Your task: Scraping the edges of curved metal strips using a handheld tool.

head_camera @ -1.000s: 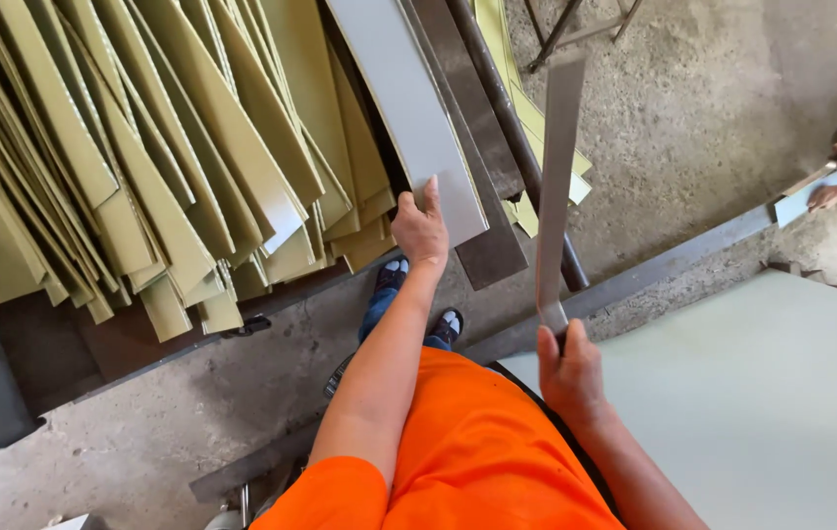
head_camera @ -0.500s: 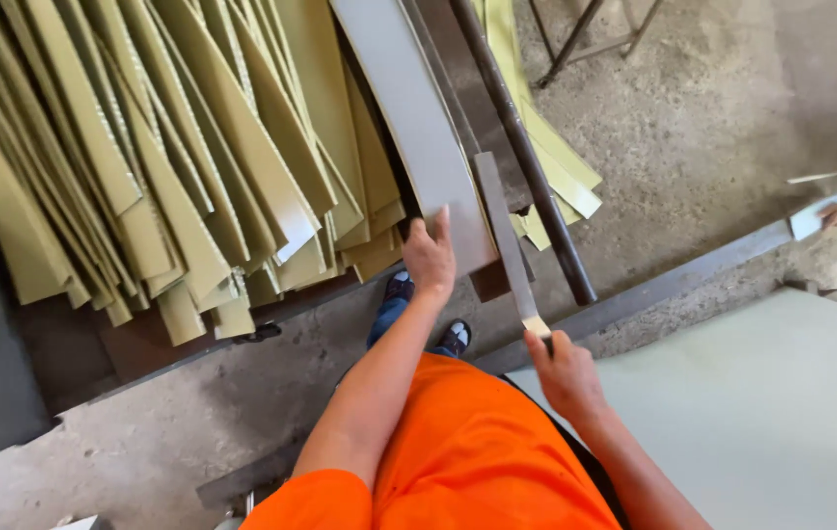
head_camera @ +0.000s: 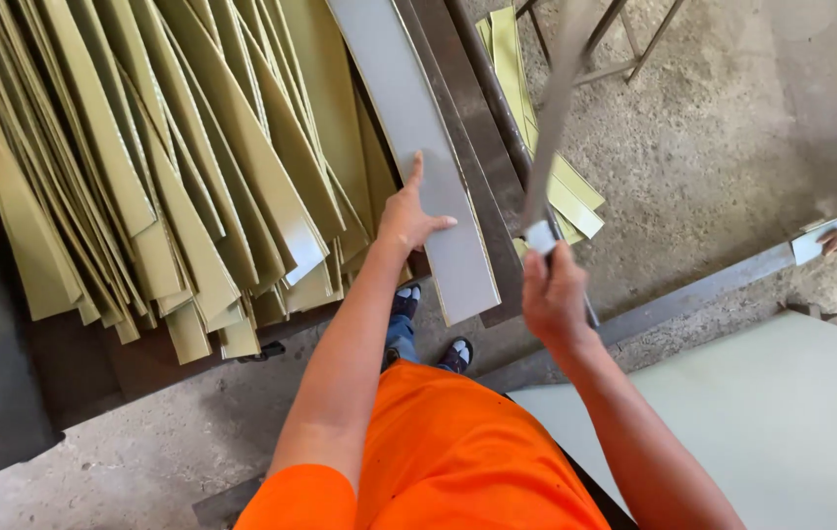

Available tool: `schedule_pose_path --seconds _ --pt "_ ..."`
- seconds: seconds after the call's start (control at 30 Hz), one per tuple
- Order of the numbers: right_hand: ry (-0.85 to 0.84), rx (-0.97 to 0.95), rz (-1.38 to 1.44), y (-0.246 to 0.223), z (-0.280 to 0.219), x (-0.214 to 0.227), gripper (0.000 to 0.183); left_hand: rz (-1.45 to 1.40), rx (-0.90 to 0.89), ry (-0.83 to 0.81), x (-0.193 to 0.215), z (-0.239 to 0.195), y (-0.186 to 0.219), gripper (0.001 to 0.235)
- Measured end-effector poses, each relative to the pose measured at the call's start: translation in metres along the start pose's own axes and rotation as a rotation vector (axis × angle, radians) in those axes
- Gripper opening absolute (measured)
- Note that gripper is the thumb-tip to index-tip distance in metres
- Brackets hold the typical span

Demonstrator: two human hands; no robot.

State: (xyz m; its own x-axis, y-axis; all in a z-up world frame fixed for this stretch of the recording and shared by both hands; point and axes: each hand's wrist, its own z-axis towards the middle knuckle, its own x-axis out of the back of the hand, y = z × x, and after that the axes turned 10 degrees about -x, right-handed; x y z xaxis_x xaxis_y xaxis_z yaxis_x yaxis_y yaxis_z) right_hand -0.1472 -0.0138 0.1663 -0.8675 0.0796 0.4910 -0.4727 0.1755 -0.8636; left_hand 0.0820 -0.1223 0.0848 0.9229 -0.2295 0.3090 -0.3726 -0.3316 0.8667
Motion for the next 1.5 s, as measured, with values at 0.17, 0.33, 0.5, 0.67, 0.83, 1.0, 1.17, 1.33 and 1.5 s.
schedule_pose_path --seconds 0.17,0.33,0.5,0.67,0.83,1.0,1.17,1.33,1.5 --pt "-0.073 0.042 -0.583 0.036 0.031 -0.021 0.04 0.15 -0.196 0.083 0.004 0.0 0.007 0.139" --pt "-0.061 -0.082 -0.426 -0.015 0.018 -0.012 0.051 0.078 0.09 -0.025 0.004 -0.004 0.014 0.13" --pt "-0.148 0.023 -0.789 0.072 0.012 -0.023 0.047 0.285 -0.17 0.056 -0.003 0.0 0.001 0.137" --pt "-0.065 0.008 -0.459 -0.008 0.006 0.002 0.04 0.195 -0.057 0.027 -0.002 0.001 -0.002 0.134" --pt "-0.01 -0.132 0.085 0.006 0.013 -0.008 0.034 0.107 -0.026 -0.012 0.013 -0.006 0.026 0.132" --pt "-0.114 -0.059 -0.569 0.078 0.037 -0.015 0.042 0.214 -0.076 -0.044 0.006 0.017 -0.002 0.136" --pt "-0.047 -0.249 -0.49 0.021 0.051 -0.004 0.046 0.287 -0.156 -0.017 0.035 0.071 -0.004 0.146" --pt "-0.123 -0.468 -0.256 -0.002 0.076 -0.019 0.043 0.373 -0.067 -0.003 0.062 0.107 0.028 0.152" --pt "-0.082 -0.387 -0.172 -0.046 0.094 -0.031 0.04 0.326 0.049 -0.13 0.072 0.094 0.056 0.15"
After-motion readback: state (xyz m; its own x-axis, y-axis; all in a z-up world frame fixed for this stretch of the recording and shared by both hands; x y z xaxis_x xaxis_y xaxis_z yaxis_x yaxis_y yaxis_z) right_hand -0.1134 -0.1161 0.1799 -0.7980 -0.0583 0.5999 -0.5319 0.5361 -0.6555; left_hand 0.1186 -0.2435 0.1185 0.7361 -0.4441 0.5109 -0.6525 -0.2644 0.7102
